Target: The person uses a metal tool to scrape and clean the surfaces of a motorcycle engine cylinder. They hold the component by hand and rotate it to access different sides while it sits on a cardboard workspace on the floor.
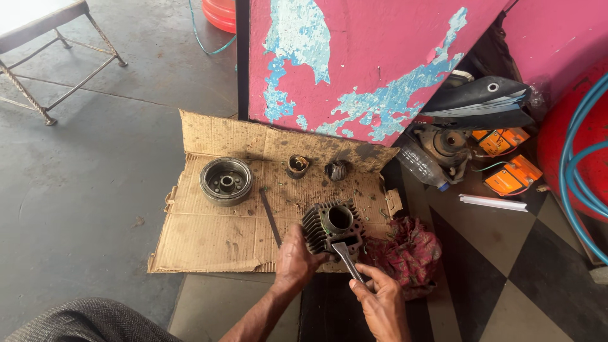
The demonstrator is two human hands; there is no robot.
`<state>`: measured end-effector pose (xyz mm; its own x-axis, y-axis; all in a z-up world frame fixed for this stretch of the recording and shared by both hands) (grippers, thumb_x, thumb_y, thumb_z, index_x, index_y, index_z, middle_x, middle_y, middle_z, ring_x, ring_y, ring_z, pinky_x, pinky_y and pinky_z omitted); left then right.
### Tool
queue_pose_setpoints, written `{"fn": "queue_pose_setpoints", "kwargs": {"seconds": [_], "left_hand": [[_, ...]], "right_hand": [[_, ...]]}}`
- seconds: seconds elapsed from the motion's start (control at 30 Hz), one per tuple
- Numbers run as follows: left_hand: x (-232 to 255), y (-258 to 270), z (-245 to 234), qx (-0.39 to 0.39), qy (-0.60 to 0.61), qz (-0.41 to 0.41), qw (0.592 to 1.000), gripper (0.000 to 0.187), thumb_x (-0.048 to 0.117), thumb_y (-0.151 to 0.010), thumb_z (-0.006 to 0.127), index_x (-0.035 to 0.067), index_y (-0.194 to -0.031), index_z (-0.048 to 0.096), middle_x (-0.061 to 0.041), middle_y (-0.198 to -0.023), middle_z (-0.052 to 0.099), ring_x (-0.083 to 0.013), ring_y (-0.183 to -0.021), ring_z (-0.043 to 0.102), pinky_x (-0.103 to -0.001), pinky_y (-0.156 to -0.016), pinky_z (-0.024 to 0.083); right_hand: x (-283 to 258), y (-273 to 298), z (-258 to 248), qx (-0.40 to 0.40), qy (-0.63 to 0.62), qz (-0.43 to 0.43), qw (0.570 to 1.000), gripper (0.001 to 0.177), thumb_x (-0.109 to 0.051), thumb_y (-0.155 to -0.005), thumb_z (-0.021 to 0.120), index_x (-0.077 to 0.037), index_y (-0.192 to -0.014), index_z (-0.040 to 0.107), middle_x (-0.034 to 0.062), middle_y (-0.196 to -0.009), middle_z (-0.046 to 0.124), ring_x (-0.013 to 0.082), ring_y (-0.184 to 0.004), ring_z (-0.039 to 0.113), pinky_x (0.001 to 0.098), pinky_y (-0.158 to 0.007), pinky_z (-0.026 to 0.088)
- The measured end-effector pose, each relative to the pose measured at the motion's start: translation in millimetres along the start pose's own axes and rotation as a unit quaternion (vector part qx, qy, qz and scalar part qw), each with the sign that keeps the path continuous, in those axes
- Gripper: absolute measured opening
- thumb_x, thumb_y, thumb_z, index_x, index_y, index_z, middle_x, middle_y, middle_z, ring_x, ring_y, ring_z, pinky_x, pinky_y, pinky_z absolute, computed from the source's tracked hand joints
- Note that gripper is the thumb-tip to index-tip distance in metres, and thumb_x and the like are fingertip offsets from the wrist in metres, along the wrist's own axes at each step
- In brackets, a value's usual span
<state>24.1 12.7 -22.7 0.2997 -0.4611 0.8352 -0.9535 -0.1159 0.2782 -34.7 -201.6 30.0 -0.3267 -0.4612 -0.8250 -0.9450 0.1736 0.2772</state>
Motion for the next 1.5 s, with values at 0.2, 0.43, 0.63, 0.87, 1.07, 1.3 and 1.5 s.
{"fn": "queue_pose_setpoints", "kwargs": {"seconds": [0.2,0.43,0.63,0.87,1.07,1.3,1.5], "left_hand": [[36.4,-13.9,-21.4,0.036,-0.081,0.182,0.979,0.155,0.046,-0.040,0.108,-0.006,-0.153,0.016,-0.029,-0.152,0.037,-0.0413,-0.139,0.036,-0.049,-0.115,0.033],[33.5,-26.8,-23.6,-0.016,-0.089,0.183,0.979,0.148,0.045,-0.039,0.104,0.004,-0.157,0.024,-0.017,-0.150,0.046,-0.0350,-0.143,0.042,-0.046,-0.119,0.034],[40.1,-28.4,-29.4,-0.006,-0.110,0.209,0.972,0.147,0.043,-0.039,0.105,0.001,-0.154,0.023,-0.019,-0.147,0.045,-0.0365,-0.139,0.042,-0.046,-0.117,0.035],[41.5,-30.1,-28.3,0.004,-0.119,0.193,0.974,0.140,0.040,-0.041,0.102,-0.001,-0.151,0.026,-0.020,-0.141,0.047,-0.0377,-0.134,0.045,-0.047,-0.112,0.040],[34.9,-19.5,-22.1,0.107,-0.101,0.144,0.979,0.143,0.045,-0.045,0.104,-0.004,-0.149,0.020,-0.025,-0.141,0.041,-0.0410,-0.132,0.041,-0.055,-0.111,0.036],[26.6,-20.0,-13.6,0.075,-0.079,0.107,0.988,0.147,0.045,-0.046,0.104,-0.002,-0.153,0.015,-0.024,-0.145,0.037,-0.0390,-0.135,0.037,-0.055,-0.114,0.031],[22.6,-17.7,-13.0,0.050,-0.083,0.100,0.990,0.148,0.045,-0.048,0.101,-0.003,-0.156,0.012,-0.022,-0.147,0.040,-0.0384,-0.137,0.039,-0.051,-0.117,0.033]], "right_hand": [[0.3,-3.3,-7.0,-0.006,-0.019,-0.024,1.000,0.038,-0.008,-0.084,0.078,-0.006,-0.122,0.077,0.0010,-0.064,0.058,0.0076,-0.055,0.052,0.0267,-0.052,0.040],[13.1,-13.2,-13.9,0.095,-0.138,0.017,0.986,0.042,-0.011,-0.086,0.078,-0.006,-0.127,0.073,0.0040,-0.070,0.062,0.0100,-0.051,0.046,0.0262,-0.043,0.031],[29.3,-50.7,9.8,0.109,-0.191,-0.005,0.975,0.048,-0.010,-0.086,0.073,-0.006,-0.134,0.067,0.0041,-0.072,0.062,0.0098,-0.053,0.055,0.0256,-0.044,0.043],[30.8,-78.6,25.0,0.092,-0.188,-0.039,0.977,0.058,-0.013,-0.085,0.063,-0.011,-0.142,0.062,0.0071,-0.087,0.067,0.0130,-0.062,0.058,0.0283,-0.051,0.056],[3.0,-112.4,24.7,0.047,-0.133,-0.086,0.986,0.054,-0.028,-0.089,0.070,-0.016,-0.141,0.063,0.0041,-0.102,0.068,0.0128,-0.066,0.058,0.0299,-0.054,0.056],[-4.7,-113.5,-1.9,0.050,-0.025,-0.087,0.995,0.050,-0.032,-0.088,0.071,-0.014,-0.135,0.067,0.0041,-0.082,0.059,0.0129,-0.060,0.053,0.0328,-0.046,0.046],[-32.0,-32.7,-16.4,-0.006,0.076,-0.082,0.994,0.044,-0.023,-0.091,0.065,-0.011,-0.134,0.067,0.0061,-0.076,0.061,0.0141,-0.052,0.048,0.0343,-0.046,0.041]]}}
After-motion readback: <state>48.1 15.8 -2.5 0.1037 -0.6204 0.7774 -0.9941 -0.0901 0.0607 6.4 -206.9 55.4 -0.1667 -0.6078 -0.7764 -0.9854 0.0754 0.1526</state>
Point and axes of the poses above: each hand's wrist, its own y-axis away from the middle knuckle, its own z-axis out of the palm, x = y × z, the point moved 8 cm from there along -y, towards the middle knuckle
